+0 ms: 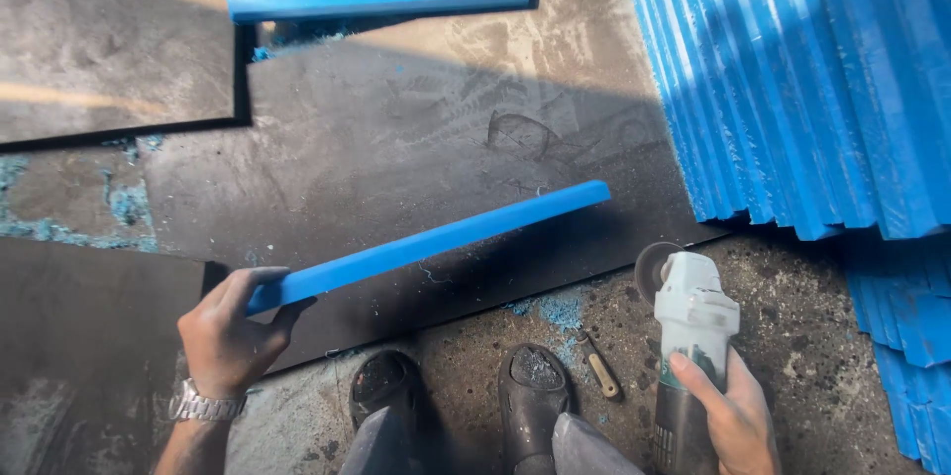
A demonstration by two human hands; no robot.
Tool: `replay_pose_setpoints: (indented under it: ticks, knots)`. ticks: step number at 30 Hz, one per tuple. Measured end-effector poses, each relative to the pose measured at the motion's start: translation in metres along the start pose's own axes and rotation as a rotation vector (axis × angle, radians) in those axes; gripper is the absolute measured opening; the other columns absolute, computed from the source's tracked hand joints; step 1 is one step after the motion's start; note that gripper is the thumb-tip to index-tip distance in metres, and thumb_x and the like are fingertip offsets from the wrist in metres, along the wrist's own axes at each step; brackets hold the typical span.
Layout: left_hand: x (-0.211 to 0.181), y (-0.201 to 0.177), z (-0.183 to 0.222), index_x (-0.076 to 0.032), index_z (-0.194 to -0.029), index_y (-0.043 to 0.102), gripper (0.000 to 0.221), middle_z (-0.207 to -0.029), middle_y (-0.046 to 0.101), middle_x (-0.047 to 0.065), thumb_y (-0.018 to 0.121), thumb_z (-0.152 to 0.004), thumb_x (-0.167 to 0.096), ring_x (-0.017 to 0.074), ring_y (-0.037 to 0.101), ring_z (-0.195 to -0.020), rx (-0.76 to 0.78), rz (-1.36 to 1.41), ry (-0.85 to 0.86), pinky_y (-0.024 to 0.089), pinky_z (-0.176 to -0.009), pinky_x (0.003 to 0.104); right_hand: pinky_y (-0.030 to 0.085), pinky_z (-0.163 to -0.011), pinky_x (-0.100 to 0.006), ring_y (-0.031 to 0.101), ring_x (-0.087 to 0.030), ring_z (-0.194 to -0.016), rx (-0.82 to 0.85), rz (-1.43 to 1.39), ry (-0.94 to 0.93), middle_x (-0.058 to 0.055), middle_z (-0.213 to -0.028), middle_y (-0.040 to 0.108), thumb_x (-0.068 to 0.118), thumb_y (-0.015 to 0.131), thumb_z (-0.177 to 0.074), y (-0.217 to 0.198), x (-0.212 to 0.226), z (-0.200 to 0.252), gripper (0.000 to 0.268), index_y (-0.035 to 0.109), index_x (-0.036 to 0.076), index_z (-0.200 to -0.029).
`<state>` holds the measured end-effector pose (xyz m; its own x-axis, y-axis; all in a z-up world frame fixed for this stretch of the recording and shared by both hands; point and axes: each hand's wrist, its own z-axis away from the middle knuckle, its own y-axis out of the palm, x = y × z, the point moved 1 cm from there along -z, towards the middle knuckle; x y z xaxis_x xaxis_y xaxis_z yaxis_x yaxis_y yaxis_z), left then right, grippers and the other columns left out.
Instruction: Smoothing the edges of manufactured blue plastic blocks using a handheld angle grinder.
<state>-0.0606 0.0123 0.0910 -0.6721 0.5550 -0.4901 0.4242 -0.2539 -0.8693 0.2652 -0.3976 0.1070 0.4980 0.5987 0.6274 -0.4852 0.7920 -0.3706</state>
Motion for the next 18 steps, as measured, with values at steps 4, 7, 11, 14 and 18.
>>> replay_pose_setpoints:
  ticks: [4, 7, 11, 14, 18]
  knots:
    - [-0.032, -0.055, -0.024, -0.016, -0.103, 0.072, 0.040, -0.095, 0.076, 0.006, 0.094, -0.074, -0.032, 0.0240, 0.074, -0.081, -0.106, -0.165, 0.099, 0.057, -0.066, 0.037, 0.056, -0.069, -0.039, 0.069, -0.025, -0.079, -0.011, -0.086, -0.057, -0.017, -0.095, 0.070, 0.024, 0.073, -0.081, -0.007, 0.002, 0.020, 0.061, 0.059, -0.002, -0.134]
    - [-0.064, -0.095, -0.033, -0.013, -0.118, 0.069, 0.050, -0.102, 0.074, 0.011, 0.093, -0.078, -0.030, 0.0257, 0.074, -0.085, -0.159, -0.080, 0.171, 0.058, -0.072, 0.037, 0.056, -0.067, -0.039, 0.069, -0.023, -0.079, -0.015, -0.172, -0.144, -0.016, -0.096, 0.069, 0.023, 0.072, -0.083, -0.014, 0.006, 0.041, 0.058, 0.057, -0.002, -0.133]
    - [-0.141, -0.133, -0.051, -0.013, -0.122, 0.066, 0.049, -0.102, 0.074, 0.012, 0.091, -0.081, -0.023, 0.0268, 0.074, -0.086, -0.225, 0.049, 0.376, 0.058, -0.073, 0.037, 0.057, -0.065, -0.041, 0.069, -0.025, -0.076, -0.010, -0.219, -0.208, -0.017, -0.095, 0.069, 0.023, 0.072, -0.084, -0.032, -0.001, 0.060, 0.057, 0.057, -0.003, -0.133]
    - [-0.182, -0.132, -0.059, -0.013, -0.125, 0.062, 0.047, -0.105, 0.074, 0.010, 0.083, -0.083, -0.012, 0.0267, 0.076, -0.091, -0.147, 0.239, 0.532, 0.059, -0.077, 0.038, 0.057, -0.068, -0.042, 0.070, -0.027, -0.077, -0.006, -0.206, -0.275, -0.019, -0.095, 0.070, 0.023, 0.073, -0.083, -0.044, -0.011, 0.071, 0.059, 0.058, -0.004, -0.133]
    - [-0.228, -0.095, -0.063, -0.013, -0.117, 0.064, 0.041, -0.097, 0.073, 0.008, 0.081, -0.079, -0.014, 0.0295, 0.070, -0.090, -0.056, 0.200, 0.749, 0.051, -0.077, 0.047, 0.057, -0.078, -0.043, 0.073, -0.029, -0.082, 0.005, -0.123, -0.348, -0.022, -0.096, 0.073, 0.025, 0.073, -0.080, -0.052, -0.005, 0.082, 0.067, 0.056, -0.004, -0.138]
